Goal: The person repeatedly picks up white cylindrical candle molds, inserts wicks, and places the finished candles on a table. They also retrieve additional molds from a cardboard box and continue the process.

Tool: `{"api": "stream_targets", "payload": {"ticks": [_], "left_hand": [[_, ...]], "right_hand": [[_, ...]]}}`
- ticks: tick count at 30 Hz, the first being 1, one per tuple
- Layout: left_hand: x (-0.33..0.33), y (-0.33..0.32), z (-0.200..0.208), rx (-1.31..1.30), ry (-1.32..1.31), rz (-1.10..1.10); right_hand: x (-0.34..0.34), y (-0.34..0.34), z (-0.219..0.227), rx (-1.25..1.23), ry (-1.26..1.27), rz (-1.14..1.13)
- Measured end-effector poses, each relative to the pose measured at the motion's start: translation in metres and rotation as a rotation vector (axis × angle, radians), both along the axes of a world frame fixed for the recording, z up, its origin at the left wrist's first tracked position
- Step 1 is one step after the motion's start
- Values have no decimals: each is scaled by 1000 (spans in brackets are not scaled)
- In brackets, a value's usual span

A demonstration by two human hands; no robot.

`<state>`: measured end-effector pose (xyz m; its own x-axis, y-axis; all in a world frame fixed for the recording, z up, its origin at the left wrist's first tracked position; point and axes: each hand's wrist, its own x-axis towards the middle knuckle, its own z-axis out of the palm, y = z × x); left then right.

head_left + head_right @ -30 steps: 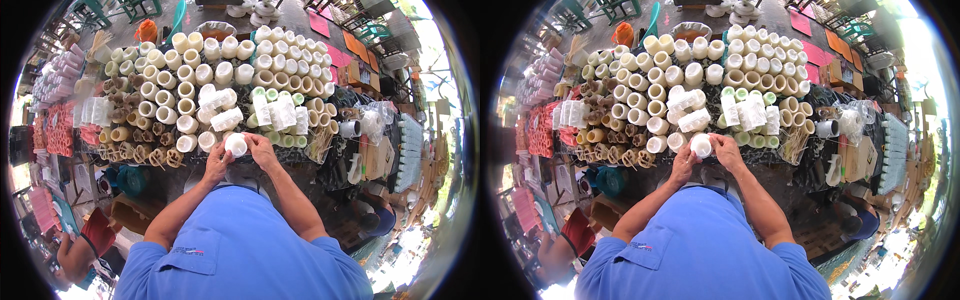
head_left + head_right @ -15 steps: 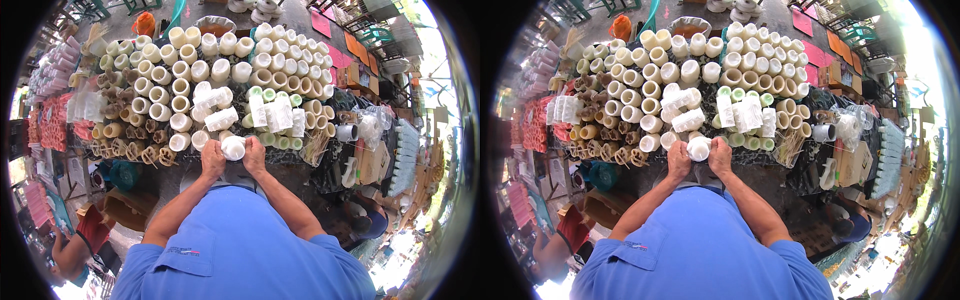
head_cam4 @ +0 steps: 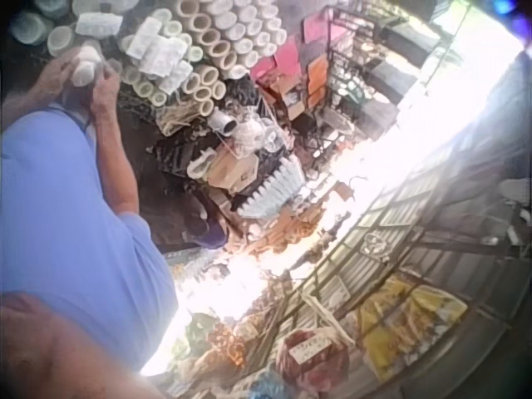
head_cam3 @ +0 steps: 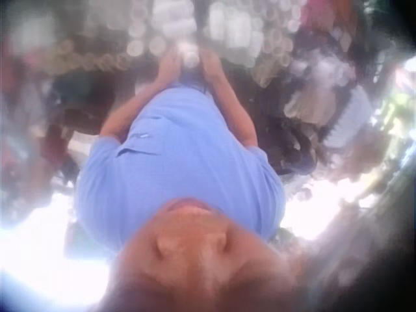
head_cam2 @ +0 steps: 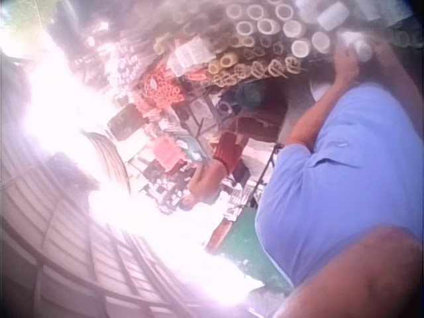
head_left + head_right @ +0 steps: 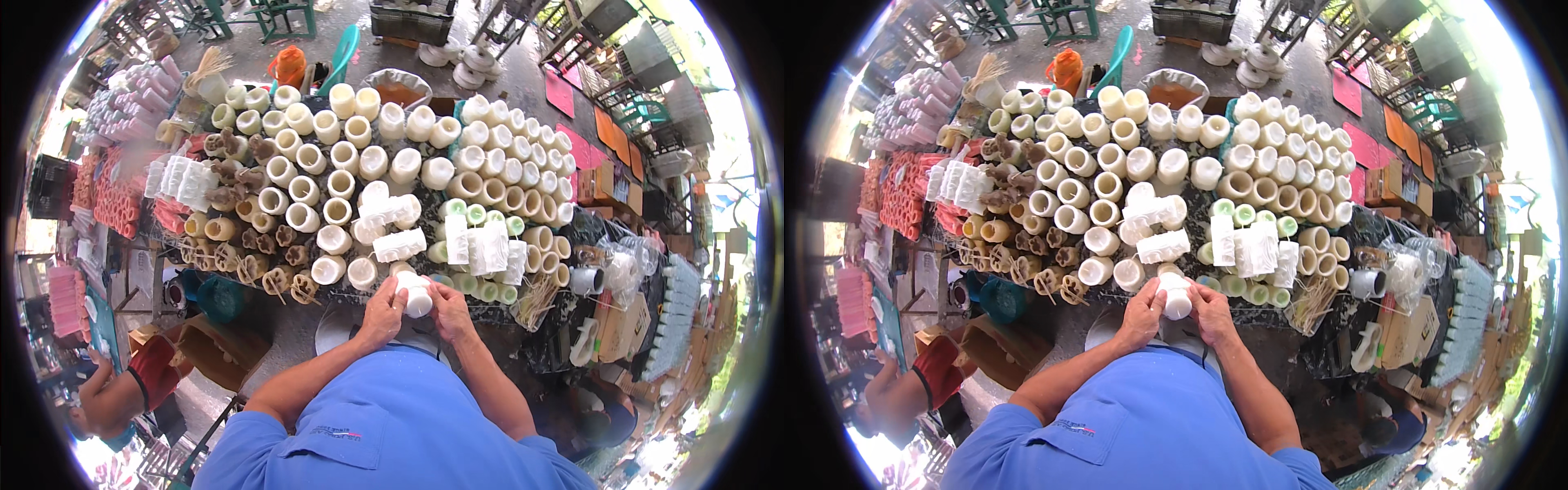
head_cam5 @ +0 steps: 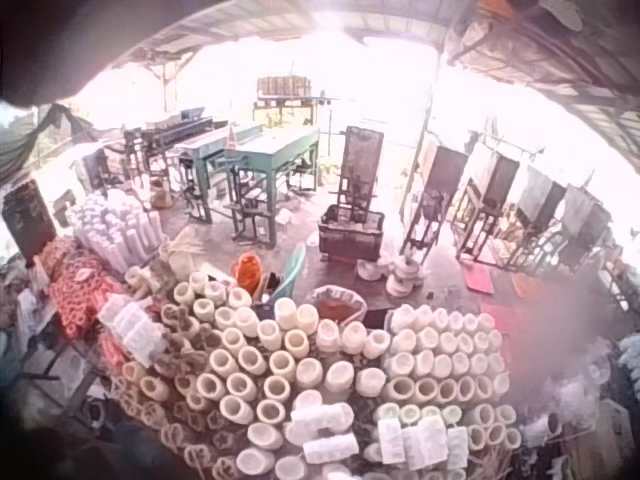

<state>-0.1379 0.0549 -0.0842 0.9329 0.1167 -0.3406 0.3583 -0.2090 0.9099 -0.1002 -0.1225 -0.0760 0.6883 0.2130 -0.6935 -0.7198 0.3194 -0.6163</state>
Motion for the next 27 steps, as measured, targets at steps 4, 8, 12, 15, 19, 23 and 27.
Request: {"api": "stream_targets", "payload": {"ticks": [4, 8, 12, 15, 19, 23, 27], "left_hand": [[6, 0, 7, -250, 139, 97], [10, 9, 23, -149, -101, 48], [11, 19, 45, -322, -114, -41], [17, 23, 58, -835, -120, -18], [29, 38, 81, -836, -237, -75], [44, 47, 112, -450, -419, -106], [52, 52, 138, -301, -509, -35]], "right_hand": [[-7, 10, 2, -304, -241, -37], [-8, 27, 26, -803, -417, 27], [-7, 32, 71, -852, -556, 21], [-6, 42, 95, -824, -646, 30], [4, 48, 109, -313, -640, -44], [26, 38, 118, 180, -615, 32], [28, 45, 128, 205, -666, 63]]}}
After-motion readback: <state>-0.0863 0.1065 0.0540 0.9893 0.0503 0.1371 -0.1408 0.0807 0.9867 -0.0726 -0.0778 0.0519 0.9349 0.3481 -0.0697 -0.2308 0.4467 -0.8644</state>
